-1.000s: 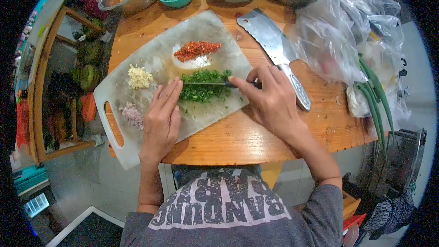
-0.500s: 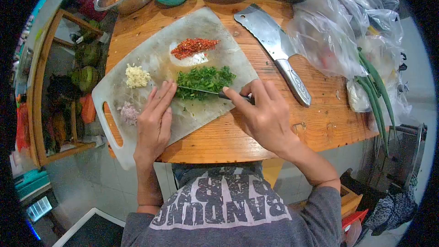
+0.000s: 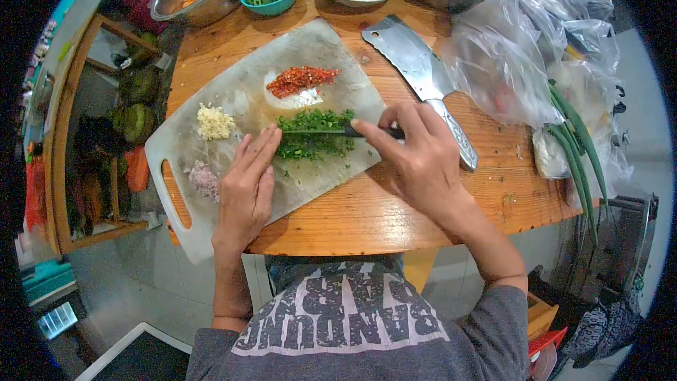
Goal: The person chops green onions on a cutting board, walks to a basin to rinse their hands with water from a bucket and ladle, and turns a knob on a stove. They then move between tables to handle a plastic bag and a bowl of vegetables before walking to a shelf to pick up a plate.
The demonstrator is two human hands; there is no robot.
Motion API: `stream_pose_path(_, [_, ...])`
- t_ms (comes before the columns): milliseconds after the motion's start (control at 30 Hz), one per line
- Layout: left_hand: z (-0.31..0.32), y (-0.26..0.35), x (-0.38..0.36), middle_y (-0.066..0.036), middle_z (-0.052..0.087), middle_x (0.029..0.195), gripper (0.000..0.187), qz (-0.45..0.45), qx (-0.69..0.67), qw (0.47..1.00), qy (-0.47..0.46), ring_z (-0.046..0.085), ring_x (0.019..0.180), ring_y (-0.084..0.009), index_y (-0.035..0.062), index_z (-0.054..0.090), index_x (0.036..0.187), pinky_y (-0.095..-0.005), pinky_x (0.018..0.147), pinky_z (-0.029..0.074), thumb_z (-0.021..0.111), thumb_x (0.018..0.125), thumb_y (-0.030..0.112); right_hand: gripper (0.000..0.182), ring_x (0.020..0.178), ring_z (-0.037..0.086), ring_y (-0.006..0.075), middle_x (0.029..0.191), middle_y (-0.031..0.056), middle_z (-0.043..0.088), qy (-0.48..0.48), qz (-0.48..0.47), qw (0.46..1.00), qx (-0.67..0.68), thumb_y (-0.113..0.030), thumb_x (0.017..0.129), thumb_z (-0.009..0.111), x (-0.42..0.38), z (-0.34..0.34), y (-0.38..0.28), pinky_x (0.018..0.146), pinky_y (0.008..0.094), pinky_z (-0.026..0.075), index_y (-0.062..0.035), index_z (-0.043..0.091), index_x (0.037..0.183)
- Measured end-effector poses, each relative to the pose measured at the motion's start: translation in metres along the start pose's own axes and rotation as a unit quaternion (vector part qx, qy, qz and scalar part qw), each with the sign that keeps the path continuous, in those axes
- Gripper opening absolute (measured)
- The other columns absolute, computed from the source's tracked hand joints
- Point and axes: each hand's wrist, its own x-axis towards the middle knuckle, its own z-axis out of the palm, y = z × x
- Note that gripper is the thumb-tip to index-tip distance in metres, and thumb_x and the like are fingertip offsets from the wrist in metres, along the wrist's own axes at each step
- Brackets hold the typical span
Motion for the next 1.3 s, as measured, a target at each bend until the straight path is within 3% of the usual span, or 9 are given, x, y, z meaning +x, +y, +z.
stream_pose_path(100, [0.002,0.000,0.001,-0.018,0.055,0.142,0.050,0.005,0.017,1.000,0.008,0.051,0.133,-0.0347,0.0007,0.053,0.139,-0.0467,0.118,0.031,0.047,0.090,-0.002,0.045,0.079,0.055,0.0243,0.089,0.0046,0.056,-0.006,0.030,0.998,0.054,0.000,0.067,0.069,-0.002,0.021,0.011,0.066,0.0355,0.046,-0.0147,0.072,0.110])
stream_pose_path(233, [0.000,-0.001,0.003,-0.018,0.055,0.142,0.050,0.005,0.016,1.000,0.005,0.050,0.133,-0.0344,-0.0002,0.053,0.139,-0.0470,0.118,0.031,0.047,0.090,-0.001,0.047,0.082,0.055,0.0275,0.093,0.0083,0.057,-0.008,-0.022,1.000,-0.001,0.001,0.069,0.069,0.009,-0.003,0.007,0.070,0.0391,0.048,-0.0132,0.071,0.114])
stream_pose_path(367, [0.002,-0.002,0.007,-0.018,0.055,0.142,0.050,0.011,0.040,0.999,0.024,0.051,0.132,-0.0346,-0.0012,0.053,0.139,-0.0480,0.117,0.032,0.047,0.089,-0.002,0.045,0.082,0.055,0.0265,0.090,0.0069,0.056,-0.014,0.031,0.995,0.089,0.000,0.070,0.070,0.005,0.028,0.019,0.071,0.0385,0.047,-0.0140,0.072,0.113])
stream_pose_path(533, [0.001,-0.004,0.007,-0.021,0.056,0.139,0.049,0.019,0.044,0.999,0.005,0.052,0.130,-0.0368,-0.0041,0.054,0.137,-0.0486,0.116,0.034,0.052,0.088,0.000,0.052,0.085,0.055,0.0287,0.092,0.0087,0.056,-0.046,-0.018,0.998,0.040,0.002,0.067,0.070,0.010,0.001,0.014,0.072,0.0392,0.048,-0.0105,0.068,0.117])
stream_pose_path(667, [0.001,-0.004,0.008,-0.022,0.056,0.138,0.048,0.022,0.036,0.999,0.009,0.053,0.129,-0.0370,-0.0045,0.055,0.136,-0.0489,0.116,0.034,0.051,0.089,0.000,0.050,0.082,0.056,0.0265,0.090,0.0065,0.056,-0.038,-0.005,0.997,0.067,0.001,0.065,0.073,0.004,0.017,0.018,0.070,0.0378,0.048,-0.0129,0.070,0.113])
stream_pose_path(867, [-0.015,0.002,0.016,-0.022,0.056,0.138,0.046,0.031,0.012,0.999,0.035,0.053,0.128,-0.0374,-0.0055,0.055,0.135,-0.0486,0.116,0.034,0.050,0.090,-0.001,0.044,0.083,0.055,0.0249,0.091,0.0049,0.057,0.005,-0.042,0.999,0.012,-0.001,0.074,0.069,0.027,0.004,0.030,0.071,0.0369,0.048,-0.0159,0.071,0.114])
stream_pose_path(967, [-0.009,-0.005,0.023,-0.019,0.052,0.145,0.048,0.004,0.023,1.000,-0.004,0.048,0.135,-0.0358,0.0005,0.051,0.141,-0.0458,0.119,0.029,0.045,0.093,0.001,0.042,0.084,0.054,0.0260,0.092,0.0054,0.057,0.007,-0.046,0.998,0.039,0.000,0.077,0.067,0.036,0.018,0.044,0.074,0.0379,0.049,-0.0163,0.072,0.115])
stream_pose_path(1133, [-0.007,-0.008,0.024,-0.018,0.051,0.146,0.048,-0.007,0.018,1.000,-0.024,0.047,0.136,-0.0351,0.0008,0.050,0.142,-0.0453,0.120,0.027,0.045,0.094,0.002,0.041,0.086,0.054,0.0271,0.094,0.0067,0.057,-0.013,-0.032,0.995,0.093,0.001,0.077,0.067,0.030,0.034,0.053,0.075,0.0379,0.050,-0.0146,0.072,0.115])
stream_pose_path(1300, [-0.014,0.001,0.010,-0.019,0.053,0.144,0.049,-0.006,-0.009,0.999,-0.046,0.048,0.136,-0.0348,0.0011,0.050,0.142,-0.0460,0.120,0.027,0.045,0.094,0.001,0.044,0.084,0.056,0.0253,0.093,0.0060,0.058,-0.013,-0.039,0.997,0.060,0.000,0.071,0.070,0.017,0.017,0.038,0.072,0.0374,0.050,-0.0150,0.073,0.113])
